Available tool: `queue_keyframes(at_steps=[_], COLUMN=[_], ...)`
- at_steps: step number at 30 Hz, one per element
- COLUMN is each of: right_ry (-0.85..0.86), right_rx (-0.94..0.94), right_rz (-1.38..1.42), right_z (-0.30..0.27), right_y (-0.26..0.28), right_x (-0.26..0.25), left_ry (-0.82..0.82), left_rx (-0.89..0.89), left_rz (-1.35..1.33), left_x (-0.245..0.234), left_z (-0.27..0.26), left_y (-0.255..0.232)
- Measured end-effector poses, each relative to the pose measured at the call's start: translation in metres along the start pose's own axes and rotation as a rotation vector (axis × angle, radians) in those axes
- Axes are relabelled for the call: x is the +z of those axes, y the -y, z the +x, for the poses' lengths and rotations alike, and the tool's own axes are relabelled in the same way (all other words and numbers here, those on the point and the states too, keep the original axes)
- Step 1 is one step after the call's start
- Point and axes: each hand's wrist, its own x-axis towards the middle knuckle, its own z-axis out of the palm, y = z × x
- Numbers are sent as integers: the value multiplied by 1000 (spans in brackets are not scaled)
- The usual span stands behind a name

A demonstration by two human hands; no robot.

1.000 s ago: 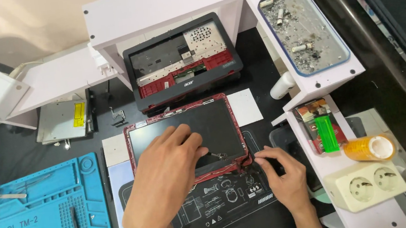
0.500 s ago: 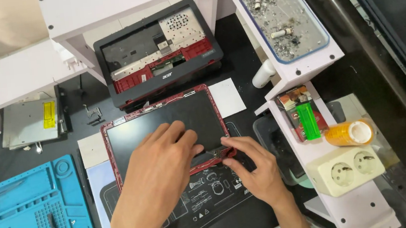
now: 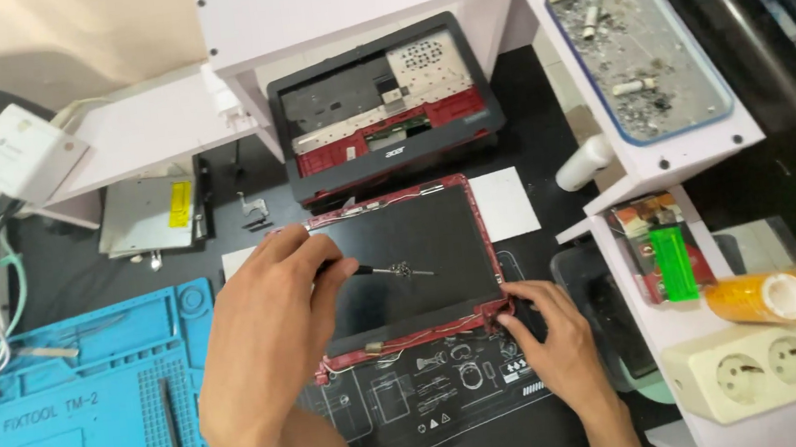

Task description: The person uses a screwdriver to remove screws from the back of a red laptop. They then lift the screen assembly off the base and set it aside. The person proceeds to remove screws from the laptop's internal metal frame and disconnects a ribbon cable from the motherboard.

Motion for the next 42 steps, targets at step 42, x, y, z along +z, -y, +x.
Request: queue_keyframes(at_steps=[42], right_ry=[404], right_rx=[-279], right_rz=[45], right_z=[227], right_y=[138], right_x=[277], left_ry=[-311], left_rx=[-896], left_rz=[-54], left_x=[-44], left_z=[-88], left_y=[146])
